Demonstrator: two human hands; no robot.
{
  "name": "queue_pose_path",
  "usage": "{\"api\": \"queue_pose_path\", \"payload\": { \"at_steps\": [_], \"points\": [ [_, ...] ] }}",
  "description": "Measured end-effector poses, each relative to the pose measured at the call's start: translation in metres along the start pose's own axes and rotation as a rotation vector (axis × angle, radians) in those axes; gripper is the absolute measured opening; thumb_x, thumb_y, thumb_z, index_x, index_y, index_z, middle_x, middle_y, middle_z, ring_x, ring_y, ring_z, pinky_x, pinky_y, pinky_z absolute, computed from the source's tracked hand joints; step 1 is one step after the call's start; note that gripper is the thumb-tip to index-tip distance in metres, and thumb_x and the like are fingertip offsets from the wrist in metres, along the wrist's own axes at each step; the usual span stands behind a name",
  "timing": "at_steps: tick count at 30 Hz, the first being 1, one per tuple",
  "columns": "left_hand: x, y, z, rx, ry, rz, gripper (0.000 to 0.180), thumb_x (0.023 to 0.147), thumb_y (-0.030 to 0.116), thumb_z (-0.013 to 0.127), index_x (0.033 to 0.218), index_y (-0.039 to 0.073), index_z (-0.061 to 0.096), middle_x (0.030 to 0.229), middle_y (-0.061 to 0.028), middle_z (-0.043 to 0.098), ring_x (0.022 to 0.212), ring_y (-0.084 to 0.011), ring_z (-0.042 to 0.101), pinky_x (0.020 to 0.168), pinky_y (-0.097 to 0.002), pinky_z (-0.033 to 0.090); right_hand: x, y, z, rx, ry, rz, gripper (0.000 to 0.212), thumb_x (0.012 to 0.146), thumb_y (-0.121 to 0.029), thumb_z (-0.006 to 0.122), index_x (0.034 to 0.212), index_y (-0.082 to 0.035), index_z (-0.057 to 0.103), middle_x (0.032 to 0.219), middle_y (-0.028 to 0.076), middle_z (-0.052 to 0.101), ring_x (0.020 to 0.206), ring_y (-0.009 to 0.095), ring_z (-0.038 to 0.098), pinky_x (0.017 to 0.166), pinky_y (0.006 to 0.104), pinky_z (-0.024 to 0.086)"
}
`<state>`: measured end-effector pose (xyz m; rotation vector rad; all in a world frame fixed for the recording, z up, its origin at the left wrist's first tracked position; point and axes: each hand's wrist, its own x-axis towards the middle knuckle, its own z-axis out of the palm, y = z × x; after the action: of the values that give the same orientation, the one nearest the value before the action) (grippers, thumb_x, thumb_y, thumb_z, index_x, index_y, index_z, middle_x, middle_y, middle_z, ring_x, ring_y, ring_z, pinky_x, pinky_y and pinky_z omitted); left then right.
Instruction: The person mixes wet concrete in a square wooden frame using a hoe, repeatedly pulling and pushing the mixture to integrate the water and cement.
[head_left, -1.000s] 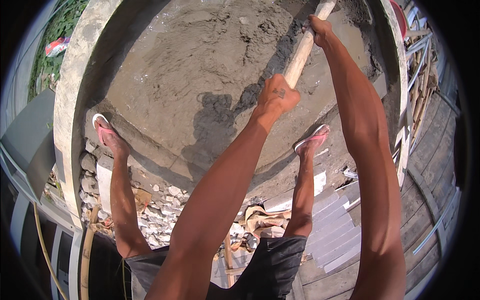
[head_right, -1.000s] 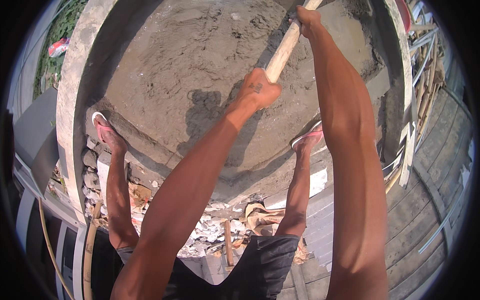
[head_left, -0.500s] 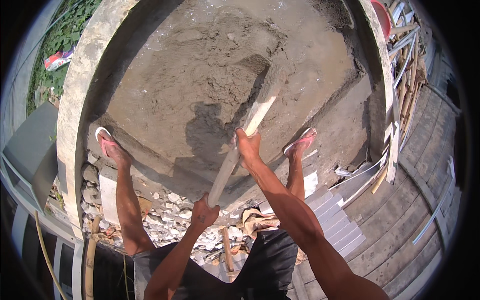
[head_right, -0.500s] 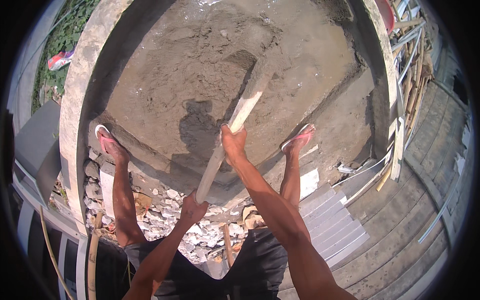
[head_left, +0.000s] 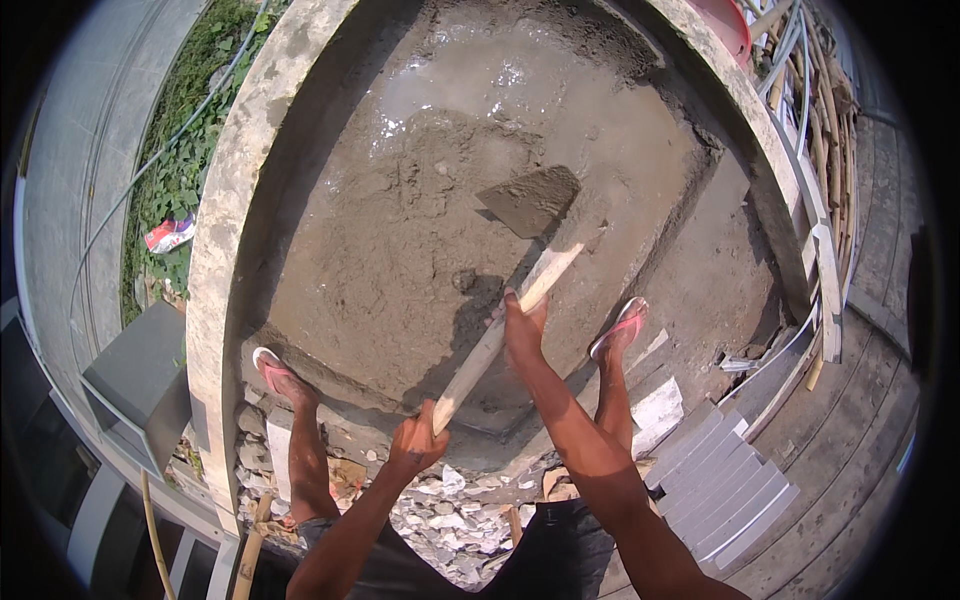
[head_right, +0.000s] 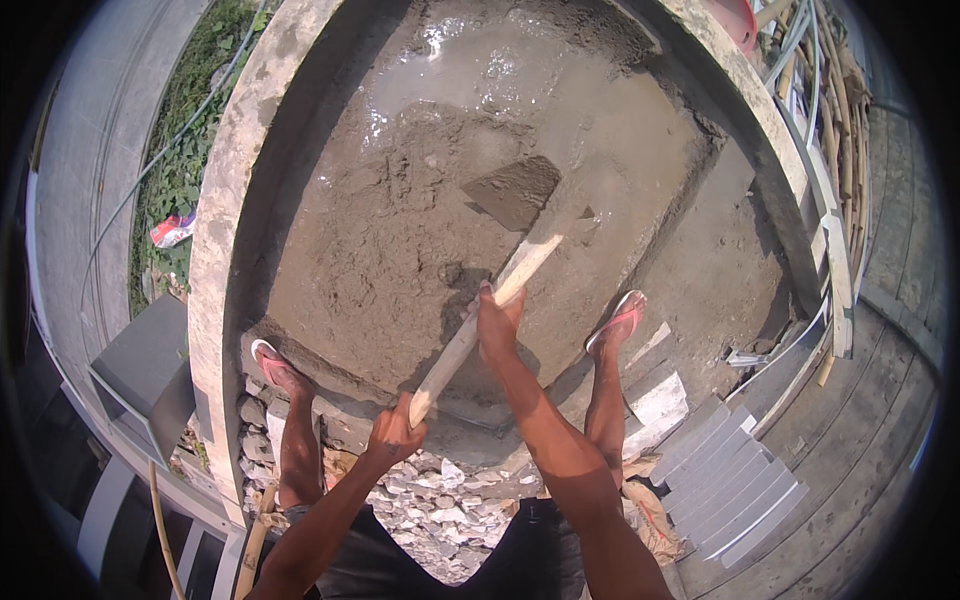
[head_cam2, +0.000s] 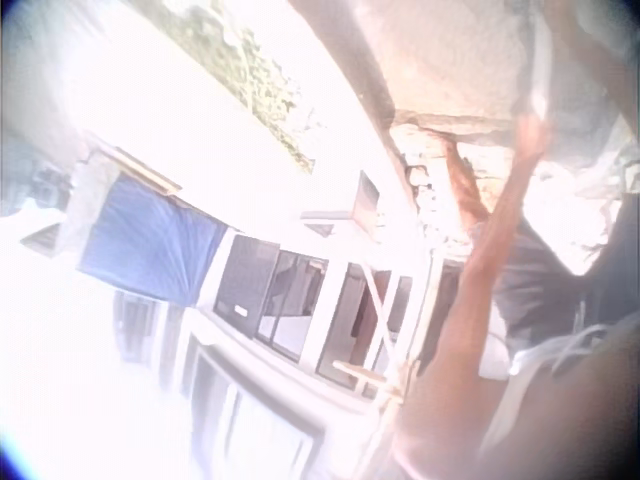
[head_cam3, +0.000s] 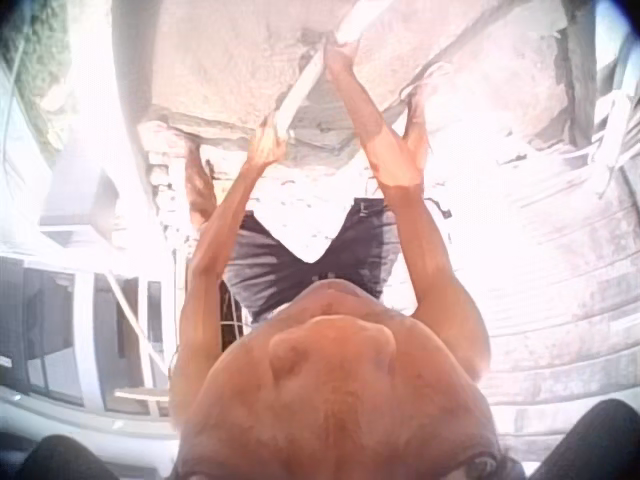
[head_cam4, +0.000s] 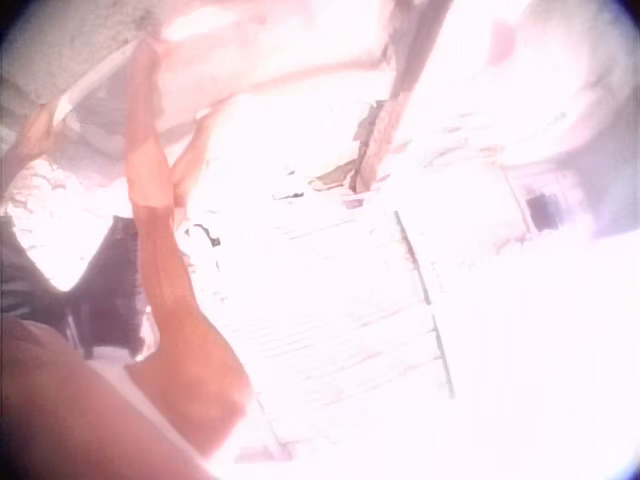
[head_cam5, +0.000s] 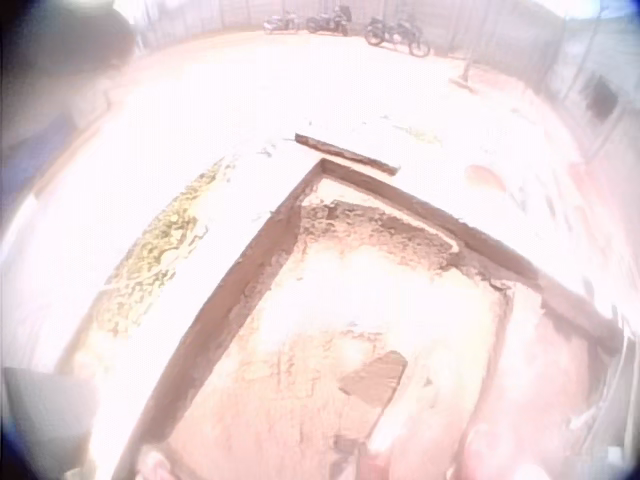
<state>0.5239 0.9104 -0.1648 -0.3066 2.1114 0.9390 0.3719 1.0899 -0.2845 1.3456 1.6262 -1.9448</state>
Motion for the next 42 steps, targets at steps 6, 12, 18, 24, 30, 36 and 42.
{"api": "queue_pose_path", "payload": {
  "at_steps": [6,12,18,24,30,36,42],
  "points": [
    [0.129,0.164,-0.043,0.162,-0.244,-0.192,0.053,0.083,0.016,0.062,0.124,-0.010,0.040,0.095,-0.0390,0.063,0.094,-0.0532,0.064,0.080,-0.0543,0.051,0.128,-0.093,0.022,-0.327,0.042,0.391,0.063,0.088,-0.015,0.068,0.137,0.002,0.031,0.100,0.023,0.064,0.083,0.033,0.068,0.075,0.0411,0.059],
    [0.174,0.244,-0.040,0.368,-0.245,-0.375,0.045,0.082,0.016,0.063,0.116,-0.008,0.046,0.096,-0.0381,0.064,0.097,-0.0521,0.064,0.084,-0.0523,0.053,0.189,-0.089,0.018,-0.502,0.052,0.379,0.072,0.086,-0.018,0.068,0.141,0.004,0.026,0.121,0.035,0.058,0.108,0.045,0.064,0.090,0.0475,0.057],
    [0.182,0.244,-0.031,0.339,-0.220,-0.447,0.047,0.081,0.017,0.064,0.117,-0.007,0.045,0.098,-0.0381,0.064,0.098,-0.0522,0.063,0.086,-0.0528,0.053,0.195,-0.105,0.015,-0.483,-0.018,0.394,0.081,0.087,-0.018,0.066,0.148,0.003,0.017,0.123,0.035,0.057,0.101,0.044,0.067,0.081,0.0484,0.060],
    [0.191,0.234,-0.058,0.297,-0.299,-0.471,0.049,0.081,0.015,0.063,0.120,-0.004,0.042,0.100,-0.0379,0.064,0.100,-0.0537,0.062,0.088,-0.0522,0.053,0.194,-0.098,0.036,-0.358,0.011,0.472,0.074,0.087,-0.017,0.066,0.145,0.003,0.024,0.117,0.032,0.060,0.089,0.041,0.070,0.064,0.0463,0.061],
    [0.194,0.221,-0.072,0.201,-0.362,-0.396,0.047,0.083,0.014,0.063,0.119,-0.004,0.040,0.089,-0.0378,0.064,0.090,-0.0536,0.065,0.080,-0.0550,0.054,0.200,-0.069,0.036,-0.369,0.100,0.453,0.058,0.087,-0.018,0.068,0.129,0.007,0.037,0.095,0.026,0.066,0.066,0.034,0.069,0.050,0.0439,0.056],
    [0.137,0.170,-0.042,0.115,-0.365,-0.398,0.048,0.082,0.012,0.063,0.120,-0.006,0.039,0.083,-0.0365,0.063,0.082,-0.0532,0.065,0.071,-0.0581,0.052,0.143,-0.055,0.016,-0.244,0.129,0.318,0.039,0.087,-0.012,0.065,0.116,0.007,0.046,0.074,0.014,0.059,0.048,0.020,0.059,0.041,0.0359,0.048],
    [0.032,0.073,-0.061,-0.033,-0.315,-0.316,0.045,0.082,0.015,0.064,0.119,0.007,0.041,0.077,-0.0274,0.065,0.076,-0.0488,0.065,0.064,-0.0568,0.052,0.019,-0.064,0.034,-0.107,0.097,0.400,0.031,0.086,-0.003,0.061,0.112,0.001,0.047,0.072,0.006,0.056,0.053,0.015,0.057,0.049,0.0314,0.049]
  ]
}}
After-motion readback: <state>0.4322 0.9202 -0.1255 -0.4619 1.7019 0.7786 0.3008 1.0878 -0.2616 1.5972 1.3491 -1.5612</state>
